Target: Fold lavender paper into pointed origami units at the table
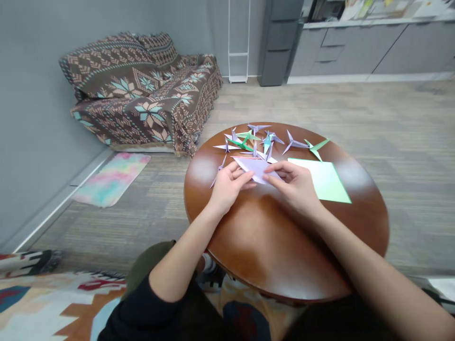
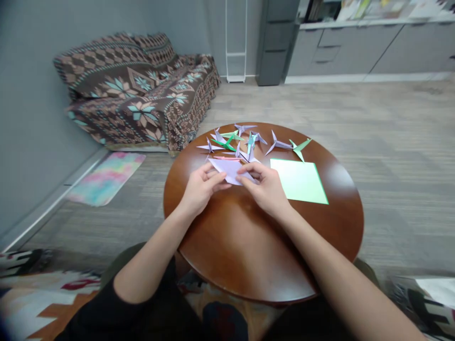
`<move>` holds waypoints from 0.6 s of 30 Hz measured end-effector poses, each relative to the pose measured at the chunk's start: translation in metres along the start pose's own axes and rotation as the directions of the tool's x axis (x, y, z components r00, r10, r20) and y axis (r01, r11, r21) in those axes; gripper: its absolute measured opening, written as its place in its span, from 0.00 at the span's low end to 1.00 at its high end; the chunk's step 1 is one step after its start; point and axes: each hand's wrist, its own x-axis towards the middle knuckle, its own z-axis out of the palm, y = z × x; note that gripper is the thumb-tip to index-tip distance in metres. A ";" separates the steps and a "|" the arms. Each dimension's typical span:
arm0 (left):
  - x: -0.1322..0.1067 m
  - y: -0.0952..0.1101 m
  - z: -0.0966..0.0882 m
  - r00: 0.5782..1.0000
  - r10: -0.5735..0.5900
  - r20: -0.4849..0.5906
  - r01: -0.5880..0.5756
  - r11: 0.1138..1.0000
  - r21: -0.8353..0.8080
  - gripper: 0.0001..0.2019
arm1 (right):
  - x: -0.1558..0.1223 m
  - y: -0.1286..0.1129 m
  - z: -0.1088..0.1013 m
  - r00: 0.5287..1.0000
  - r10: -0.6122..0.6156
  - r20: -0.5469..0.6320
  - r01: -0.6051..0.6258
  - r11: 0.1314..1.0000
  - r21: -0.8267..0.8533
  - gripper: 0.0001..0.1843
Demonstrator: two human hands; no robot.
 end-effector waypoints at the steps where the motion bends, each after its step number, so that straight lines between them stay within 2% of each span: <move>1: 0.001 -0.001 0.000 1.000 0.008 -0.019 -0.008 1.000 -0.010 0.27 | 0.000 0.000 0.000 1.000 -0.003 0.006 0.003 1.000 0.006 0.08; 4: 0.003 -0.004 -0.001 0.994 0.058 -0.090 -0.062 0.997 -0.047 0.35 | -0.001 0.001 0.000 0.997 -0.030 0.064 0.028 0.999 0.040 0.13; 6: 0.003 -0.004 -0.002 0.985 0.132 -0.110 -0.140 0.988 -0.065 0.45 | -0.001 0.001 -0.001 0.994 -0.052 0.098 0.048 0.998 0.047 0.16; 7: 0.003 -0.004 -0.002 0.981 0.167 -0.103 -0.174 0.983 -0.064 0.46 | -0.001 0.001 -0.001 0.993 -0.056 0.104 0.052 0.998 0.040 0.16; 9: 0.002 -0.002 -0.002 0.979 0.198 -0.049 -0.200 0.979 -0.033 0.36 | -0.001 0.002 -0.002 0.994 -0.049 0.096 0.048 0.999 0.014 0.15; 11: 0.001 -0.001 -0.002 0.983 0.180 0.030 -0.180 0.983 0.024 0.22 | -0.001 0.001 -0.003 0.996 -0.046 0.073 0.047 0.999 -0.016 0.12; 12: 0.001 -0.001 -0.002 0.984 0.167 0.059 -0.170 0.984 0.052 0.18 | -0.001 0.001 -0.004 0.997 -0.050 0.062 0.052 0.998 -0.027 0.10; 14: 0.001 -0.001 -0.002 0.984 0.164 0.069 -0.169 0.982 0.088 0.15 | -0.001 0.000 -0.004 0.996 -0.079 0.048 0.081 0.996 -0.048 0.08; 18: 0.002 -0.001 -0.002 0.977 0.212 -0.014 -0.209 0.969 0.130 0.14 | 0.000 0.000 -0.004 0.986 -0.151 0.065 0.156 0.983 -0.091 0.04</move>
